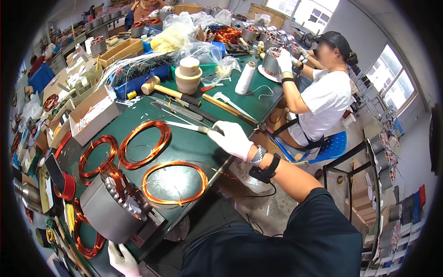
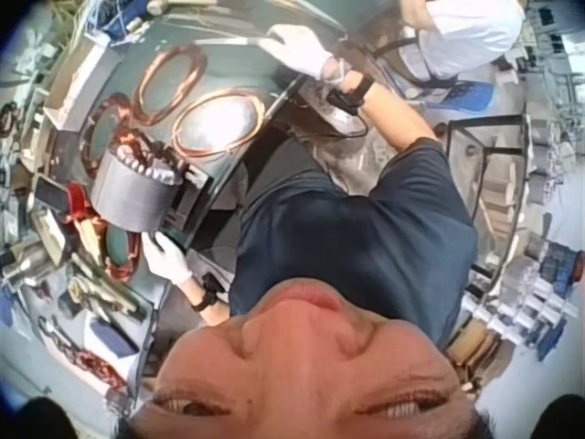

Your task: Inserting and seating copper wire coils into a motor stator housing and securing them with ties.

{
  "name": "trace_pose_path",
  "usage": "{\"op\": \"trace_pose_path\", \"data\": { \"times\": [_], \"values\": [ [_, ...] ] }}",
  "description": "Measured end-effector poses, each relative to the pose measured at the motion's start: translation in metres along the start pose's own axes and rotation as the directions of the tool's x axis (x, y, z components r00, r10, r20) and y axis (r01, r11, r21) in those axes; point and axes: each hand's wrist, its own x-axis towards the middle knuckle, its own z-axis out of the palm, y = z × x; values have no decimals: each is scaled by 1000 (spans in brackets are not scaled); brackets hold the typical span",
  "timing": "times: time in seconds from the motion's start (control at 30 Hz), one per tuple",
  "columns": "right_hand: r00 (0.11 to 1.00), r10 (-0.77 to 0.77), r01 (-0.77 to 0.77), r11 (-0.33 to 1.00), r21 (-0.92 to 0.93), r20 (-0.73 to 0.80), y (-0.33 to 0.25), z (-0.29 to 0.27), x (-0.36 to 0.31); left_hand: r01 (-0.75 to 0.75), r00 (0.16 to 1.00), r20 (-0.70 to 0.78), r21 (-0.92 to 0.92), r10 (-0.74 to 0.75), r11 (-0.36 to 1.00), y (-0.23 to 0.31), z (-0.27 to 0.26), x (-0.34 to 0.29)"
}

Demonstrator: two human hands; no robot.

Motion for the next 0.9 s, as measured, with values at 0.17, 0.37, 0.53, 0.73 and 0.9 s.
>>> {"op": "trace_pose_path", "data": {
  "times": [0.17,0.37,0.53,0.73,0.9],
  "values": [
    [986,87,-107,985,137,144,15,23,-7,30,1000,12,-74,-29,997,-2,-1,-1],
    [951,233,-288,903,317,202,24,39,-17,101,995,33,-131,-98,986,-7,1,-2],
    [984,78,-111,972,206,162,24,42,-16,147,988,66,-160,-138,976,-7,-3,-1],
    [985,67,-101,971,216,160,30,45,-16,116,992,50,-95,-112,989,-8,-2,-1],
    [983,64,-98,976,194,174,25,44,-17,124,992,38,-101,-121,987,-10,-1,-5]
  ]
}}
